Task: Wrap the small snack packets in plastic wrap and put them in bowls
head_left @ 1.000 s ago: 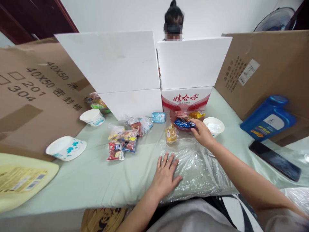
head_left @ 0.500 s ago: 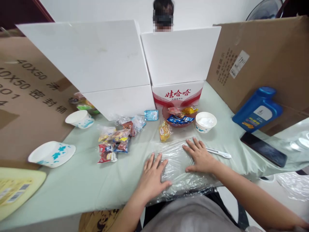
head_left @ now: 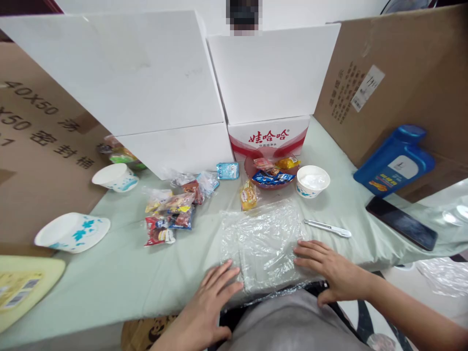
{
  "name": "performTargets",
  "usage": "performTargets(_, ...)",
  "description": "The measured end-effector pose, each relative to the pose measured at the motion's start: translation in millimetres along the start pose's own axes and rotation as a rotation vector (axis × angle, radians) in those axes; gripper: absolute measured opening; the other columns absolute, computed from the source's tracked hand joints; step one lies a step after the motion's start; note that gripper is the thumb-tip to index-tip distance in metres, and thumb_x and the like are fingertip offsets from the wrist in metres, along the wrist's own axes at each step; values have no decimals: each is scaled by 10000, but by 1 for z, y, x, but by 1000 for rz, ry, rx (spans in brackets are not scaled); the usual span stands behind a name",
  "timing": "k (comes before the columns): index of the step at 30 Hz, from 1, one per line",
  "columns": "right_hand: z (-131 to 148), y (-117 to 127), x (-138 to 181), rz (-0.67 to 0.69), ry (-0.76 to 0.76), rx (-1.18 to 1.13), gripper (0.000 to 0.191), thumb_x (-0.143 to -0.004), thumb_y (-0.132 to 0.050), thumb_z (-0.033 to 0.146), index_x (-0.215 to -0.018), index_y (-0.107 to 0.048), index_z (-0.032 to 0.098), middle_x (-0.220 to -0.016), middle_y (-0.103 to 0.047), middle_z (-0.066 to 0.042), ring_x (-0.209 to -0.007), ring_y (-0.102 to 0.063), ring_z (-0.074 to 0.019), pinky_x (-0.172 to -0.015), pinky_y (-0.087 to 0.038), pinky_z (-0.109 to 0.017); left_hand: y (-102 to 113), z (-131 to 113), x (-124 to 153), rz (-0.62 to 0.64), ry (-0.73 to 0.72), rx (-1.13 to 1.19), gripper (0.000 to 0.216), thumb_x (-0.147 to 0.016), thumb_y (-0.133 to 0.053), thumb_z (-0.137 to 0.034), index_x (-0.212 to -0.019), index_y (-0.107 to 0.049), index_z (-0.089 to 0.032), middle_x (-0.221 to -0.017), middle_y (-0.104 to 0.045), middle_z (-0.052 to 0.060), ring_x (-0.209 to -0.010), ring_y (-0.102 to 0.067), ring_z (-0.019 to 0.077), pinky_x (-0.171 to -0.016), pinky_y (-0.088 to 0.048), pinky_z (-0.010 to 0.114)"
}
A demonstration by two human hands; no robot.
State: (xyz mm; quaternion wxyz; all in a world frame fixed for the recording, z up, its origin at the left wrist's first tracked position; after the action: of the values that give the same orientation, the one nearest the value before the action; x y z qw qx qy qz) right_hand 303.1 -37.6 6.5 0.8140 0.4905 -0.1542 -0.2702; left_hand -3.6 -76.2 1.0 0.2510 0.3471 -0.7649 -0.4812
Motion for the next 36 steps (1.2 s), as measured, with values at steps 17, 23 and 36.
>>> performTargets(17, -39, 9, -6, -456, -560, -405, 276, -935, -454, 421, -941, -643, 221, -703, -685, -16, -608, -655, -175, -587, -522, -298, 23, 45, -31, -371, 555, 460, 164, -882, -472, -356, -864, -556, -216, -693, -666, -23, -640, -646, 150, -645, -498, 251)
performTargets(23, -61, 17, -26, -558, -688, -326, 219, -879, -486, 406, -877, -619, 232, -644, -661, 16, -548, -642, -180, -558, -494, -306, 14, 58, -44, -453, 654, 205, 187, -853, -494, -310, -997, -574, -222, -757, -708, -5, -701, -685, 189, -673, -499, 290)
performTargets(36, -36, 37, -45, -600, -525, 408, 296, -961, -446, 356, -1102, -628, 170, -1000, -668, -139, -920, -620, -291, -809, -481, -420, 45, 15, -38, -867, 381, -216, 168, -918, -486, -260, -996, -601, -165, -889, -638, 93, -852, -627, 221, -784, -518, 347)
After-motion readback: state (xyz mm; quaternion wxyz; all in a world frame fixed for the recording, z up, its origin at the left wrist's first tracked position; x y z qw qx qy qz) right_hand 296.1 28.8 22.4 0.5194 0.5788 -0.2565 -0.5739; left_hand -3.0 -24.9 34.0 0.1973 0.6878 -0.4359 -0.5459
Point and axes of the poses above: each hand's wrist, its own x-axis away from the middle knuckle, its own y-axis out of the back of the hand, z = x × y, the point moved 6 cm from there along -x, towards the middle knuckle
